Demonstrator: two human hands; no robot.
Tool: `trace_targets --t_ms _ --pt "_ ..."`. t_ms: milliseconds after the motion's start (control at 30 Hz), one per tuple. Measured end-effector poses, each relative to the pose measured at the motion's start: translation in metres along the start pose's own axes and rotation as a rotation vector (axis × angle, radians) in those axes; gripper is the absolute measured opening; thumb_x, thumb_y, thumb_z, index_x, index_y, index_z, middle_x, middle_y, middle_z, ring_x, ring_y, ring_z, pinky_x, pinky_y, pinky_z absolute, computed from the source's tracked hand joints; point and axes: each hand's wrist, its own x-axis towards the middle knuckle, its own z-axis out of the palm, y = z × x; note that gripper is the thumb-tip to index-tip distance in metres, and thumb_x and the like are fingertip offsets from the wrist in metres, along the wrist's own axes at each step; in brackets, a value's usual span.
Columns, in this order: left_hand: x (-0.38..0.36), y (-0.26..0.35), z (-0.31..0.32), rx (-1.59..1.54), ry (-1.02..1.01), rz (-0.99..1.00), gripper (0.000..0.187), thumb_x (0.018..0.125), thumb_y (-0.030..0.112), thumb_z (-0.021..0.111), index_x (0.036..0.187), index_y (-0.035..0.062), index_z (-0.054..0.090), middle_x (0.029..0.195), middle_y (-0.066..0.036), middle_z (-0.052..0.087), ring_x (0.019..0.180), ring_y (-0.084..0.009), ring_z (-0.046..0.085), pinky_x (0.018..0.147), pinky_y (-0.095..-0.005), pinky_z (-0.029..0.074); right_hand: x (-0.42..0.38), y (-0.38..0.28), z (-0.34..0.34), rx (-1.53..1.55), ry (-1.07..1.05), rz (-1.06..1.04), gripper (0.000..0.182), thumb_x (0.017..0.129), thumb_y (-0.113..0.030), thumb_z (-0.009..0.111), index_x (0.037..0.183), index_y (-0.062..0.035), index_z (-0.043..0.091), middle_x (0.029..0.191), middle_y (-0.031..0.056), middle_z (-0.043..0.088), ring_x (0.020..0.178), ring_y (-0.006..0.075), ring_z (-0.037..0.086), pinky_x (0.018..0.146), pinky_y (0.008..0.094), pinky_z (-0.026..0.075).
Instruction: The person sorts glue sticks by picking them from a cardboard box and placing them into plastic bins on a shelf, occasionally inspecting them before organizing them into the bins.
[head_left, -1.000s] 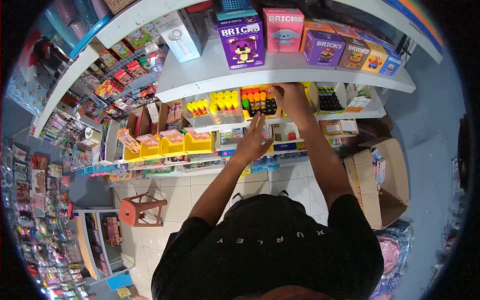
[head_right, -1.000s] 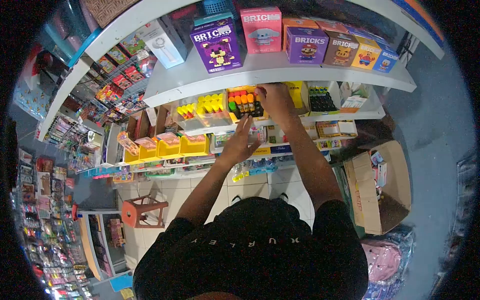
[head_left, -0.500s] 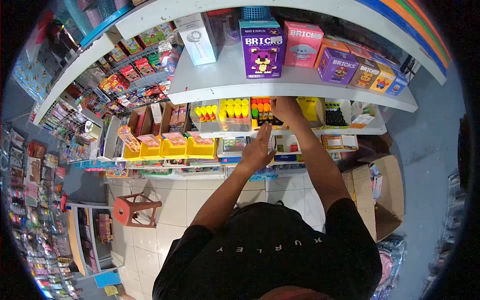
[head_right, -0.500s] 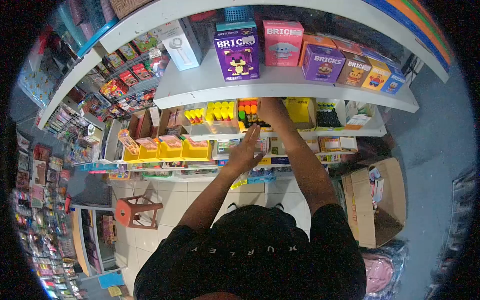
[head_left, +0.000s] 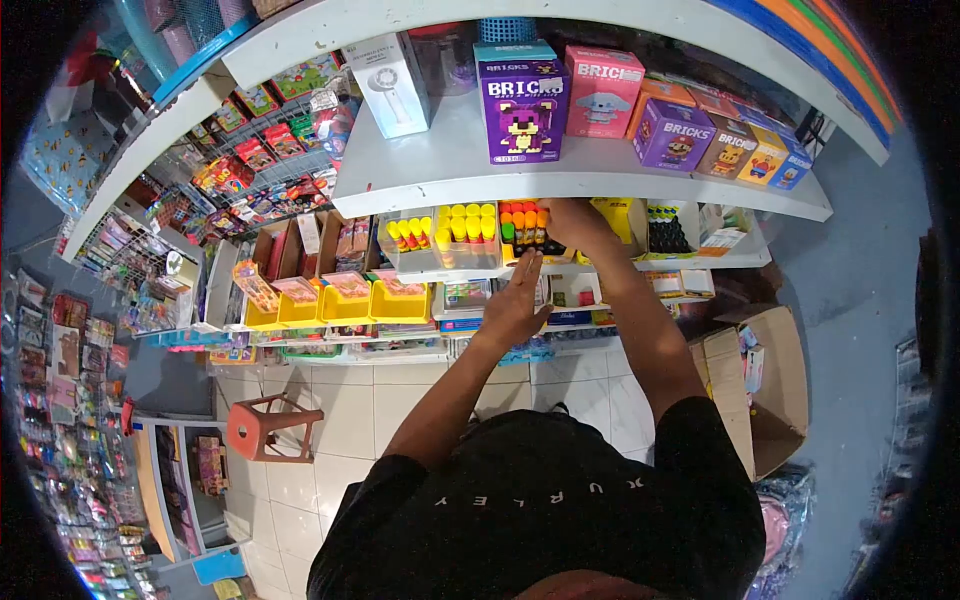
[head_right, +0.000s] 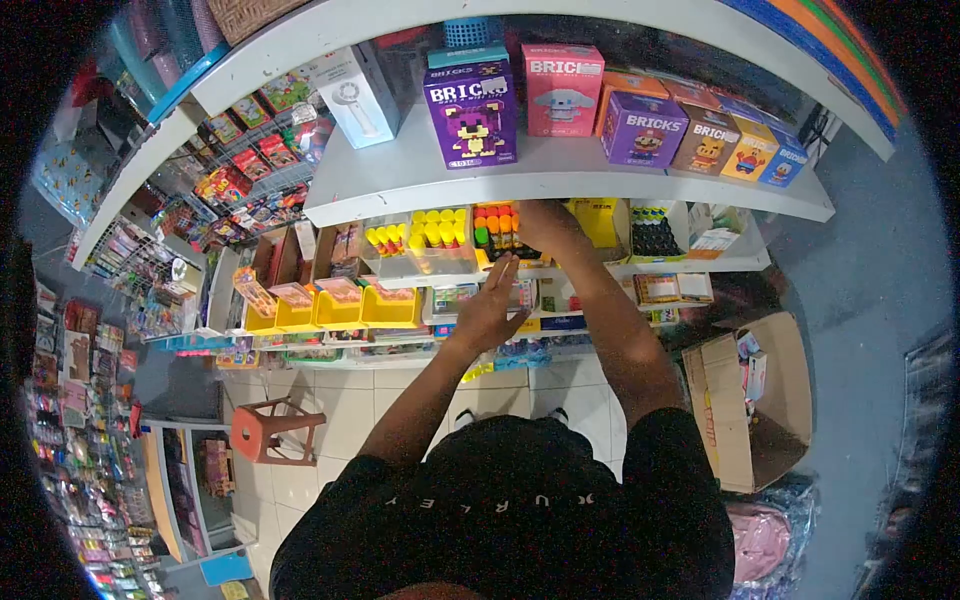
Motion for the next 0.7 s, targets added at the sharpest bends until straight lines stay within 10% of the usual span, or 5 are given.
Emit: trace_targets --t_ms 467,700 --pt "0.002 -0.017 0.01 -0.079 0.197 0.197 0.083 0.082 0.019 0.071 0.149 0.0028 0.024 0.154 -0.02 0.025 0.119 -0.0394 0.054 0.089 -0.0419 0.053 -0.009 -0.025 -0.004 -0.072 -0.089 0.055 0.037 0.08 -0.001 0.057 0.115 0.0066 0.056 0.12 0.0276 0.057 0.114 0.0392 0.056 0.096 0.0484 0.047" --pt "-0.054 -0.034 -0.006 -0.514 0.281 0.085 0.074 0.081 0.002 0.073 0.144 0.0074 0.035 0.147 -0.019 0.033 0.099 -0.0229 0.061 0.078 -0.0312 0.054 -0.07 -0.05 0.008 0.144 0.429 -0.212 0.034 0.083 -0.008 0.06 0.117 -0.0034 0.059 0.101 0.0226 0.065 0.089 0.0378 0.065 0.077 0.045 0.052"
